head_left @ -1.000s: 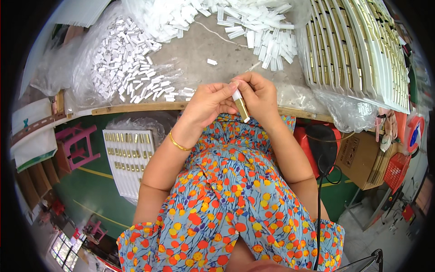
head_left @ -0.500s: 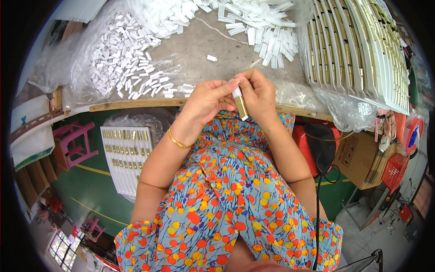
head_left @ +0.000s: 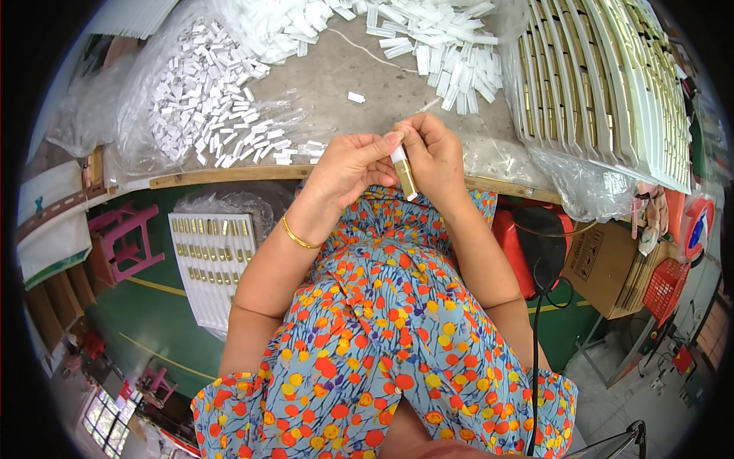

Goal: Manually assemble small white plastic and gold metal components by inserting them into each other and placing them in a tray.

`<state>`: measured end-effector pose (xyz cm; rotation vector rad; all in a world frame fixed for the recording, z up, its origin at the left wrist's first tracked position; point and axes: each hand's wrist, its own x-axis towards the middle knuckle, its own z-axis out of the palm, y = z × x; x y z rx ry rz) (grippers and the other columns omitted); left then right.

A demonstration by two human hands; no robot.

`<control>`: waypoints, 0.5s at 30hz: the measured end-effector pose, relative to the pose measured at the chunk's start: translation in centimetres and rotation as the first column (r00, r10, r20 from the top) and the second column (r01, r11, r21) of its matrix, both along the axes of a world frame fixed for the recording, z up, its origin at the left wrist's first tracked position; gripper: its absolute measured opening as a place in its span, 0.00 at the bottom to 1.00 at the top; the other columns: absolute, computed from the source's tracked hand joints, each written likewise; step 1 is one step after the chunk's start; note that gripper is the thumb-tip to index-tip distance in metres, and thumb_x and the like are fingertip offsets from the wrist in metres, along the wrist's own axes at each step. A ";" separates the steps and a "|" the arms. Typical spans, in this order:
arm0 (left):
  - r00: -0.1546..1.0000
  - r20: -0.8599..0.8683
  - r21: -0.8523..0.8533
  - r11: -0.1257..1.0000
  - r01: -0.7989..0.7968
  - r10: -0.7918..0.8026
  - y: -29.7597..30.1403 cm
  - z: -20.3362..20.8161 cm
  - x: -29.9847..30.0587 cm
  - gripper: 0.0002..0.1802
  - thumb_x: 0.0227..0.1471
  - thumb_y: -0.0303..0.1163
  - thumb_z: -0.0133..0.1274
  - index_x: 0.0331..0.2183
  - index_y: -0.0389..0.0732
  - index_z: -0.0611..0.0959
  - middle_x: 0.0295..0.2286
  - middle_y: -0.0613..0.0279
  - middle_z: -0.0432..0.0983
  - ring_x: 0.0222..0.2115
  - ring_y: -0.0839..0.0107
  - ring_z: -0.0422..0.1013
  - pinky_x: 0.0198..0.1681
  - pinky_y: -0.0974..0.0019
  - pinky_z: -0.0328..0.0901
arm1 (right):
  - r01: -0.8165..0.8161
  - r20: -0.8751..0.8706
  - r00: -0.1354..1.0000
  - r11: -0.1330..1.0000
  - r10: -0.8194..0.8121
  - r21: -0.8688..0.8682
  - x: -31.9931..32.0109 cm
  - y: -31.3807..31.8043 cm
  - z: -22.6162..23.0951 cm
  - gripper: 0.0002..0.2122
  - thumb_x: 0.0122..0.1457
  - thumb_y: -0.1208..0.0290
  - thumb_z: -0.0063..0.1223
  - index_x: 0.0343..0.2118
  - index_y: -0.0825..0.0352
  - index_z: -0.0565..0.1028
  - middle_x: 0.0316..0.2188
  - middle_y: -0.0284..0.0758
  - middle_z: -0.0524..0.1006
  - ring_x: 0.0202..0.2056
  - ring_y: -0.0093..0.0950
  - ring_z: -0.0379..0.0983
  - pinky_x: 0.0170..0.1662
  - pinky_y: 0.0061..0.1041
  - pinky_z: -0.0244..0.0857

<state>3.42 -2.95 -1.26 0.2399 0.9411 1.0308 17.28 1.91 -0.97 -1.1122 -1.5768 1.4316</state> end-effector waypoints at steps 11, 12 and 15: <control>0.999 0.000 -0.004 0.999 -0.047 0.047 0.0 0.0 0.1 0.16 0.50 0.36 0.53 0.26 0.30 0.76 0.21 0.54 0.74 0.19 0.72 0.73 0.20 0.77 0.68 | -0.169 -0.322 0.946 0.883 0.021 -0.438 0.6 1.0 -1.1 0.07 0.55 0.72 0.50 0.31 0.71 0.73 0.22 0.29 0.74 0.21 0.11 0.66 0.21 0.12 0.59; 0.998 0.007 0.000 0.998 -0.059 0.059 0.0 0.0 0.1 0.16 0.49 0.37 0.53 0.26 0.30 0.76 0.21 0.55 0.74 0.19 0.72 0.73 0.21 0.77 0.68 | -0.171 -0.310 0.950 0.880 0.028 -0.444 0.5 1.0 -1.1 0.06 0.55 0.73 0.50 0.31 0.71 0.73 0.22 0.30 0.74 0.22 0.12 0.66 0.22 0.12 0.60; 0.997 0.003 0.001 0.997 -0.083 0.083 -0.1 0.1 0.3 0.16 0.49 0.37 0.54 0.26 0.30 0.76 0.21 0.55 0.74 0.19 0.72 0.73 0.21 0.77 0.68 | -0.123 -0.231 0.972 0.927 0.041 -0.353 0.1 0.5 -0.9 0.06 0.55 0.73 0.49 0.30 0.71 0.72 0.23 0.31 0.74 0.24 0.14 0.67 0.25 0.14 0.62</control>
